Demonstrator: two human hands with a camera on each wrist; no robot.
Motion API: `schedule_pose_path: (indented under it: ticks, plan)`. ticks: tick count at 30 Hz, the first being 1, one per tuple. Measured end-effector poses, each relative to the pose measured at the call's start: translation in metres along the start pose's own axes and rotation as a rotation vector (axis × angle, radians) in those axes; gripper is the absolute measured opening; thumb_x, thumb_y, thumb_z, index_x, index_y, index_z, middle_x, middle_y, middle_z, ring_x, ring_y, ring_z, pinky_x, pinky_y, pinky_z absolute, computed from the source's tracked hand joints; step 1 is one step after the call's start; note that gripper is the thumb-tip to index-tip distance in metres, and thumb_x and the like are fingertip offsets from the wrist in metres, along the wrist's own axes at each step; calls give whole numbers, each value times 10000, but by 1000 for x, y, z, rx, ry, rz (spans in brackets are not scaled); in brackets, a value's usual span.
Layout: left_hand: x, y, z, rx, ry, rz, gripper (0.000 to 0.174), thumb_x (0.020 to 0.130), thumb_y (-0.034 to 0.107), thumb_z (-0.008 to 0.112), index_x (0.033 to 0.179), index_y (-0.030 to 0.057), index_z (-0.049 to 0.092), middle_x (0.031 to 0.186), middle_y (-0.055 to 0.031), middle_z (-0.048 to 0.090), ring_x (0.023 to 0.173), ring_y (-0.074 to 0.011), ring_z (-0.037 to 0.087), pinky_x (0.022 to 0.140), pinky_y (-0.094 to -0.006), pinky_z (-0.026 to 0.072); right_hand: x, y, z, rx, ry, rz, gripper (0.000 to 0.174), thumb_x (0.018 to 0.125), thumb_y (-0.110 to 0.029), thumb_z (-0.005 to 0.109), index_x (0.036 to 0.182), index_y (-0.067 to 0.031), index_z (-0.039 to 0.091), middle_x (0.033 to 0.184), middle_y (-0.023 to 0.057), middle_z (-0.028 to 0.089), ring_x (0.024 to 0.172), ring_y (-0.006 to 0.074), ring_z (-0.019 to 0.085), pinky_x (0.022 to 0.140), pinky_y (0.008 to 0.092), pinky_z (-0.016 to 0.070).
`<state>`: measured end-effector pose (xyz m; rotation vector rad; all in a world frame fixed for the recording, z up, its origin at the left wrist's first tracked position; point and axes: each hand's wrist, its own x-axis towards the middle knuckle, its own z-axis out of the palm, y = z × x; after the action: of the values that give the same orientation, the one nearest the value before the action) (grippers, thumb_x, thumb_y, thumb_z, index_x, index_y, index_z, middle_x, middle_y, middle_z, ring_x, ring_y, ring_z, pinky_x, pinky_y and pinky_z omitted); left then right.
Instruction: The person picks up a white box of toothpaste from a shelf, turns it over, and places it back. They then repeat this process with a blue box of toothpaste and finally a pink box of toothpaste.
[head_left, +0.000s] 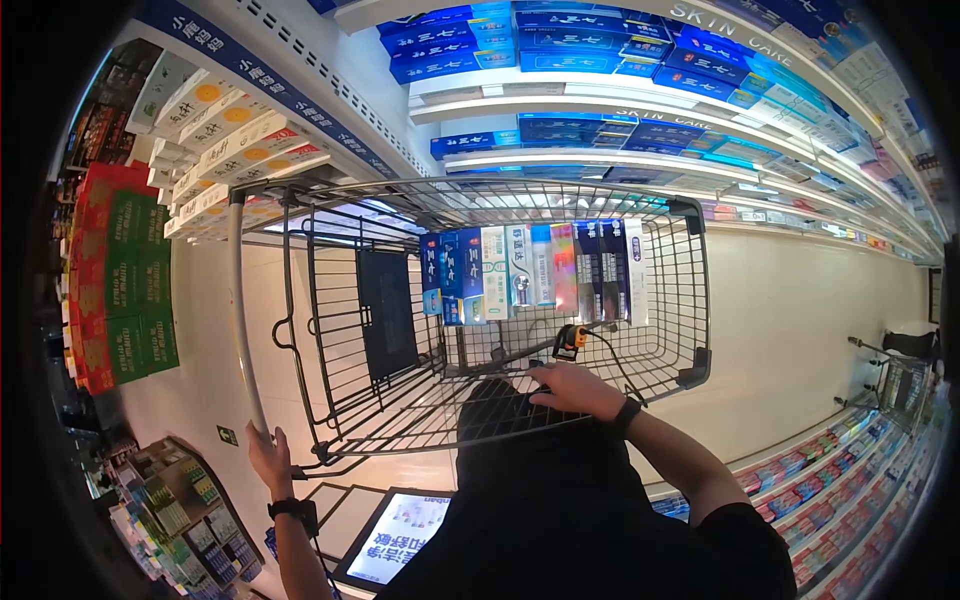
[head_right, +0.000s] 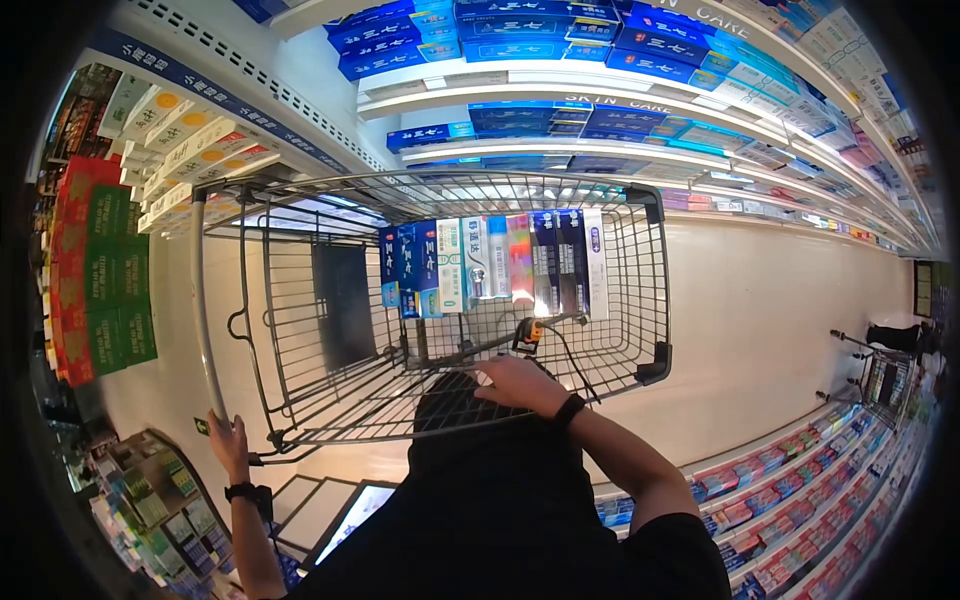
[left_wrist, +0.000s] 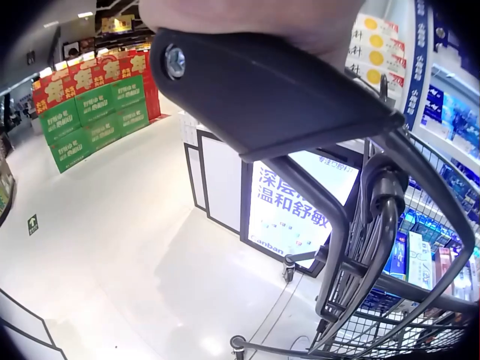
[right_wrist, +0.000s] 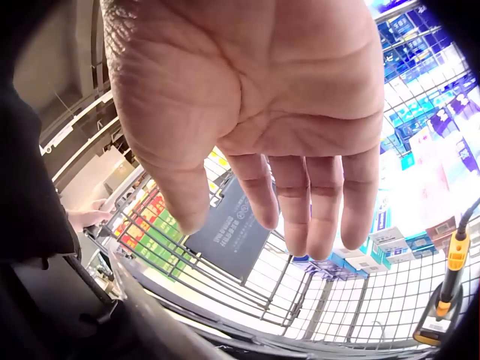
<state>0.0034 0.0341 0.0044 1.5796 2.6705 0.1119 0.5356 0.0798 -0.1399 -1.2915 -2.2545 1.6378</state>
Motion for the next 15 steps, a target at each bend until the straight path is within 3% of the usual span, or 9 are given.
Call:
schedule_pose_path:
  ticks: [2, 9, 15]
  plan:
    - [-1, -7, 2, -44, 22, 23, 462, 820, 162, 654, 1218, 0, 483, 745, -145, 586, 626, -282, 575, 604, -394, 472, 4, 2, -1, 22, 60, 51, 498, 867, -363, 633, 1223, -23, 555, 1000, 210, 655, 967, 380, 618, 834, 463, 498]
    - [-5, 0, -5, -114, 37, 49, 496, 895, 226, 624, 1298, -21, 473, 1153, -225, 587, 1025, -326, 590, 900, -388, 458, 24, 1, 0, 6, 116, 57, 487, 869, -356, 630, 1205, -10, 560, 1016, 220, 655, 968, 395, 618, 842, 470, 494]
    - [-3, 4, -9, -155, -43, -13, 477, 919, 213, 594, 1310, -26, 462, 1185, -221, 583, 1078, -332, 579, 930, -390, 446, 35, -2, 0, 9, 147, 28, 471, 873, -343, 625, 1192, -3, 558, 1038, 224, 646, 986, 392, 610, 844, 474, 491]
